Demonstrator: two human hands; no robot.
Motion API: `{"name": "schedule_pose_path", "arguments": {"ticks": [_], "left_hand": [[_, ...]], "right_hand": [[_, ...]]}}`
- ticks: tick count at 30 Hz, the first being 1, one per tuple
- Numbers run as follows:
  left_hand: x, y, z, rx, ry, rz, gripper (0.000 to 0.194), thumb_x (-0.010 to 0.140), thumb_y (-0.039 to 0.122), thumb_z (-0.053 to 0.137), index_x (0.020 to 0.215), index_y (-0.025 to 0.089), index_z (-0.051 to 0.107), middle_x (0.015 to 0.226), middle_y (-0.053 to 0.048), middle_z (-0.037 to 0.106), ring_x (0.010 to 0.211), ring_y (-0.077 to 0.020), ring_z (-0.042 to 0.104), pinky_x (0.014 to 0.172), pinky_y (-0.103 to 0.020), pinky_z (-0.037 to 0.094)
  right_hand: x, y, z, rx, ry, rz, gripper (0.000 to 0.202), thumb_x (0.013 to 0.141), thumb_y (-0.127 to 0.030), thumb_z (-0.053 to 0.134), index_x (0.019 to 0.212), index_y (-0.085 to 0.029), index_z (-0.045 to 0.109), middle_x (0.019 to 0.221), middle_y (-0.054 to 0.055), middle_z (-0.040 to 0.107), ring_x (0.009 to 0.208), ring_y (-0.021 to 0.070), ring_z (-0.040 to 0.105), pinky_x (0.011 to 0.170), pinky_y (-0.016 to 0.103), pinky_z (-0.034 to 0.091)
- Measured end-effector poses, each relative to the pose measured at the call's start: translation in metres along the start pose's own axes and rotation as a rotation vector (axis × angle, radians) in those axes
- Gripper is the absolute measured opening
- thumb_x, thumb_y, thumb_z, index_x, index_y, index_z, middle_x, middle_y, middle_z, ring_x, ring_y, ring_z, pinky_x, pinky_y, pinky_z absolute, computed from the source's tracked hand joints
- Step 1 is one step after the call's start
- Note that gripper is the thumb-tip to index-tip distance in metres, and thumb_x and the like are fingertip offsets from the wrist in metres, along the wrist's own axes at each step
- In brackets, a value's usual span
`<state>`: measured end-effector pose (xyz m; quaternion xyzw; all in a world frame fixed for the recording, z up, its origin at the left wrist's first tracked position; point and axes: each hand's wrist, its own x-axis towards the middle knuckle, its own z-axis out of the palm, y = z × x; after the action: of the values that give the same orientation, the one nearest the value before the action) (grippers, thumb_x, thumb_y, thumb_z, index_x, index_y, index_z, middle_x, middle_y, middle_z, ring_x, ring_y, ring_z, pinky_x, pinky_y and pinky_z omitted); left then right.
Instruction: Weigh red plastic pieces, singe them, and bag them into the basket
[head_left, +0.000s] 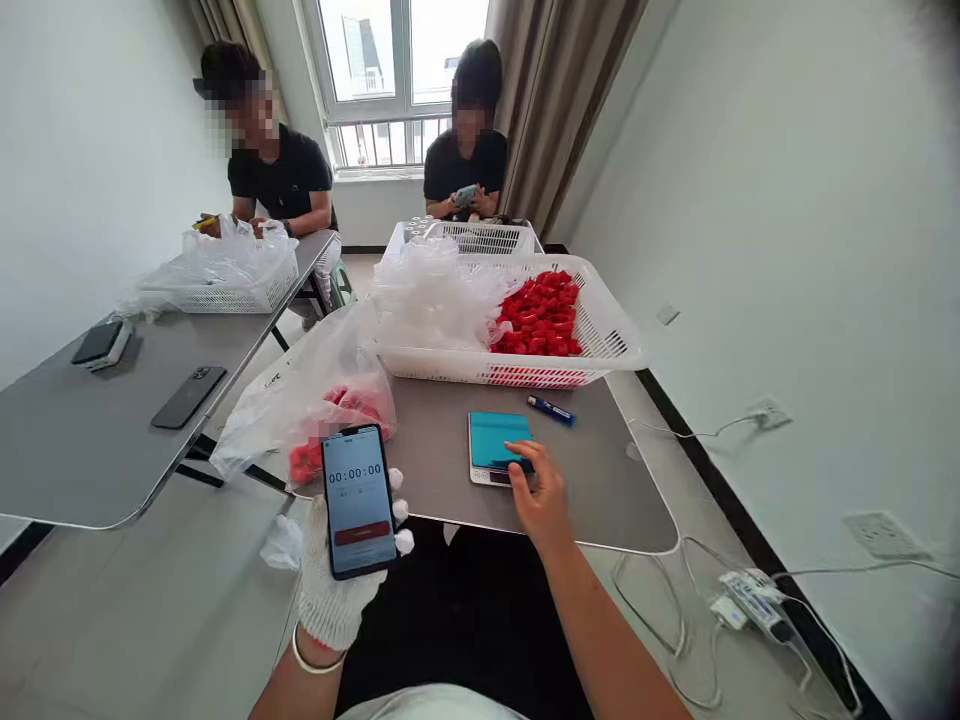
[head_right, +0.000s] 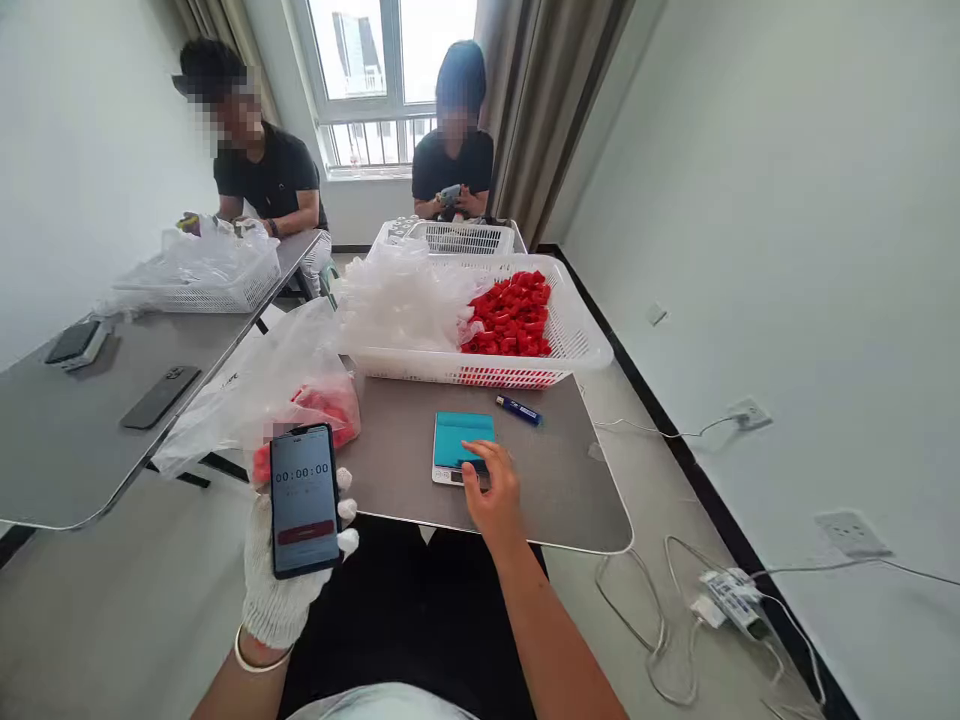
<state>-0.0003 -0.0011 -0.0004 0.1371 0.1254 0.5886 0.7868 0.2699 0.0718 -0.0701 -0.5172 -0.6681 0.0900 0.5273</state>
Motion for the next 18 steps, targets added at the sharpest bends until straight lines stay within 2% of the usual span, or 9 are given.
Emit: {"name": "schedule_pose_path", "arguments": {"ticks": [7, 13, 18], "left_hand": [[-0.007, 0.003, -0.006, -0.039, 0.109, 0.058, 0.056, 0.089, 0.050, 0.060, 0.141, 0.034, 0.047, 0.133, -0.010, 0.057, 0.101, -0.0262, 0.060, 0.079, -0.039, 0.055], [-0.025, 0.011, -0.016, -0.082, 0.143, 0.075, 0.058, 0.089, 0.050, 0.060, 0.143, 0.034, 0.044, 0.130, -0.011, 0.057, 0.100, -0.0245, 0.059, 0.078, -0.038, 0.054], [-0.045, 0.015, -0.031, -0.096, 0.180, 0.113, 0.057, 0.090, 0.047, 0.059, 0.143, 0.033, 0.044, 0.130, -0.011, 0.056, 0.101, -0.0241, 0.058, 0.081, -0.038, 0.054]], "right_hand": [[-0.001, -0.002, 0.000, -0.027, 0.017, -0.002, 0.020, 0.096, -0.033, 0.051, 0.108, -0.022, 0.063, 0.105, 0.009, 0.066, 0.101, 0.0247, 0.063, 0.091, 0.045, 0.050], [-0.001, -0.002, 0.000, -0.032, 0.018, 0.000, 0.021, 0.095, -0.034, 0.052, 0.108, -0.022, 0.063, 0.105, 0.009, 0.066, 0.101, 0.0249, 0.063, 0.090, 0.045, 0.051], [-0.001, -0.002, 0.000, -0.018, 0.012, 0.019, 0.020, 0.095, -0.034, 0.053, 0.107, -0.021, 0.063, 0.106, 0.009, 0.066, 0.102, 0.0247, 0.063, 0.092, 0.045, 0.050]]}}
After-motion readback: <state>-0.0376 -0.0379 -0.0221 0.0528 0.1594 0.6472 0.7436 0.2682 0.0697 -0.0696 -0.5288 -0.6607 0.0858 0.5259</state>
